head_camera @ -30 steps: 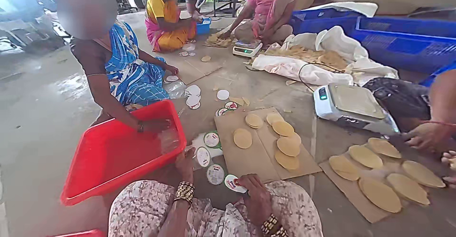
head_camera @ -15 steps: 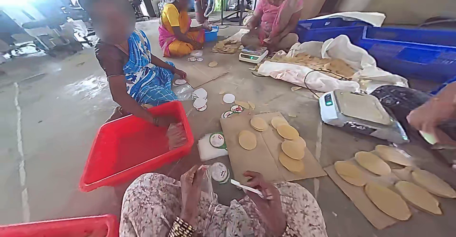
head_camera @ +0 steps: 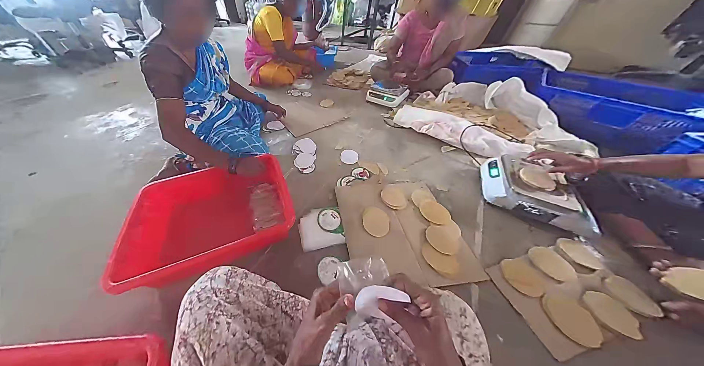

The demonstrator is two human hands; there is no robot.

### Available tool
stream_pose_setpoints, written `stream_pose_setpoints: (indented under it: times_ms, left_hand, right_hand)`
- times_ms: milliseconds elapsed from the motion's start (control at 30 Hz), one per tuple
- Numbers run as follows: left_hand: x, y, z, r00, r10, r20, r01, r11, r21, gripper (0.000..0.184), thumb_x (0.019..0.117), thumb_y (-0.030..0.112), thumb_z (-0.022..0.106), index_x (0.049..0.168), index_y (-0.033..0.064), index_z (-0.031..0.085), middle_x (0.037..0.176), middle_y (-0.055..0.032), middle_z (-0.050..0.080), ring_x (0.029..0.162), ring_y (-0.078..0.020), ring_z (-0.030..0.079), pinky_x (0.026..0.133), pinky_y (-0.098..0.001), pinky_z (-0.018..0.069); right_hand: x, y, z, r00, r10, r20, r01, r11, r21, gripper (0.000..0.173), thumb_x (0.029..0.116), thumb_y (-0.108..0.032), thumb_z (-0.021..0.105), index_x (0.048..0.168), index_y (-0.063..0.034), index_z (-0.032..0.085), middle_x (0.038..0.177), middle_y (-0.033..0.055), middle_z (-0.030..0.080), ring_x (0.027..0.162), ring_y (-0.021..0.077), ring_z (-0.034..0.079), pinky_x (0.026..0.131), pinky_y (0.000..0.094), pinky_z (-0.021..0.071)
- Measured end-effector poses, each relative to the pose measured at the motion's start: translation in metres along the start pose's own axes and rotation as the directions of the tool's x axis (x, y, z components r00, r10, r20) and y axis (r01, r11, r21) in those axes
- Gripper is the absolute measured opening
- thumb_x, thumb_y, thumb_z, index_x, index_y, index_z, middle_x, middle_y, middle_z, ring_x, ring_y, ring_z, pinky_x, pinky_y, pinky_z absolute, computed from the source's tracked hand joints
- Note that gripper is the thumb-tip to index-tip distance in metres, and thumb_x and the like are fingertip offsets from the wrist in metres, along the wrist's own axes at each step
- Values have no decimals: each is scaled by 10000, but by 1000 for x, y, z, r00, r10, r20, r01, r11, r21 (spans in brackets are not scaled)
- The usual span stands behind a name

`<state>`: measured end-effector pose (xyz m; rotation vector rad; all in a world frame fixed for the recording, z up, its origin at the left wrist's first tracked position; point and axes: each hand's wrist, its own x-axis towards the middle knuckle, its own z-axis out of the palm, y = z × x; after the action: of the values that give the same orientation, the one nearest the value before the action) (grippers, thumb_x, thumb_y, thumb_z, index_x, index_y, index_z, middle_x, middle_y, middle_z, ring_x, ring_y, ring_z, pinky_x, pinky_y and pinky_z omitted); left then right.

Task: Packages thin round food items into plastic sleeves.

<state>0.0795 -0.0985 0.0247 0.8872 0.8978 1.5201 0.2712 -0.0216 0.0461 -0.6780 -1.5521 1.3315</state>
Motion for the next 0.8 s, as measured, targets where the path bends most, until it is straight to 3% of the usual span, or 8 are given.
stream_pose_setpoints:
  times_ms: [67, 200, 267, 333, 400, 533, 667, 800]
  left_hand:
    - [4, -4, 3, 999, -17, -32, 16, 999, -33, 199, 1017, 201, 598, 934, 138, 768, 864, 51, 743, 810, -33, 683, 782, -252, 572]
    - [44, 7, -14, 981, 147, -128, -123, 976, 179, 191, 1028, 118, 541, 977, 28, 701, 829, 4, 714, 773, -79, 682, 765, -276, 587]
    - [69, 13, -34, 942, 260, -210, -181, 925, 333, 125, 986, 94, 601, 978, 16, 698, 814, 16, 702, 748, -59, 670, 741, -250, 584]
    - [89, 9, -54, 893, 336, -300, -200, 892, 405, 84, 926, 66, 662, 975, 4, 691, 796, 15, 694, 709, -49, 657, 694, -227, 576]
    - [99, -2, -65, 860, 316, -402, -160, 913, 374, 95, 917, 59, 666, 980, -12, 664, 745, 16, 665, 649, -52, 632, 641, -219, 552]
    - [107, -22, -60, 855, 173, -490, -77, 975, 210, 103, 975, 65, 586, 951, 5, 667, 729, 5, 670, 659, -84, 653, 668, -241, 571]
    - [112, -28, -62, 846, 134, -516, -65, 987, 149, 131, 983, 76, 570, 940, 9, 674, 730, -10, 675, 658, -100, 654, 660, -249, 572]
    - [113, -26, -63, 791, 37, -611, -12, 999, 45, 142, 992, 60, 558, 915, 19, 670, 712, -10, 680, 640, -84, 655, 634, -224, 566]
  right_hand:
    - [0, 5, 3, 999, 21, 30, -21, 1000, 3, 80, 841, -128, 807, 872, -121, 734, 882, -36, 716, 781, 47, 669, 687, 221, 581]
    - [14, 7, 1, 998, -5, -60, 7, 999, 36, 161, 837, -36, 759, 992, -77, 751, 1125, 16, 750, 898, 87, 721, 739, 253, 622]
    - [33, 9, -10, 973, 16, -232, -29, 998, -52, 240, 829, 4, 717, 1064, -40, 731, 989, 4, 774, 820, 89, 735, 700, 267, 631]
    - [60, 18, -28, 921, 21, -388, -145, 945, -294, 150, 834, -87, 715, 974, -34, 703, 823, -8, 733, 719, 70, 706, 646, 269, 613]
    - [88, 31, -47, 898, -30, -439, -248, 790, -561, 190, 883, -173, 698, 978, -9, 705, 810, 68, 699, 742, 148, 679, 705, 397, 564]
    - [137, 79, -74, 943, -143, -301, -195, 497, -846, 216, 988, -54, 586, 1127, 24, 732, 987, 247, 742, 897, 433, 727, 813, 662, 534]
    - [166, 138, -77, 977, 172, -128, -166, 231, -959, 344, 1029, -30, 467, 1310, -21, 665, 1291, 238, 667, 1221, 436, 628, 1015, 612, 495]
    - [165, 186, -77, 869, 490, -74, -180, 173, -968, 564, 1022, -391, 536, 1524, -138, 495, 1616, 175, 393, 1497, 375, 357, 1196, 615, 264]
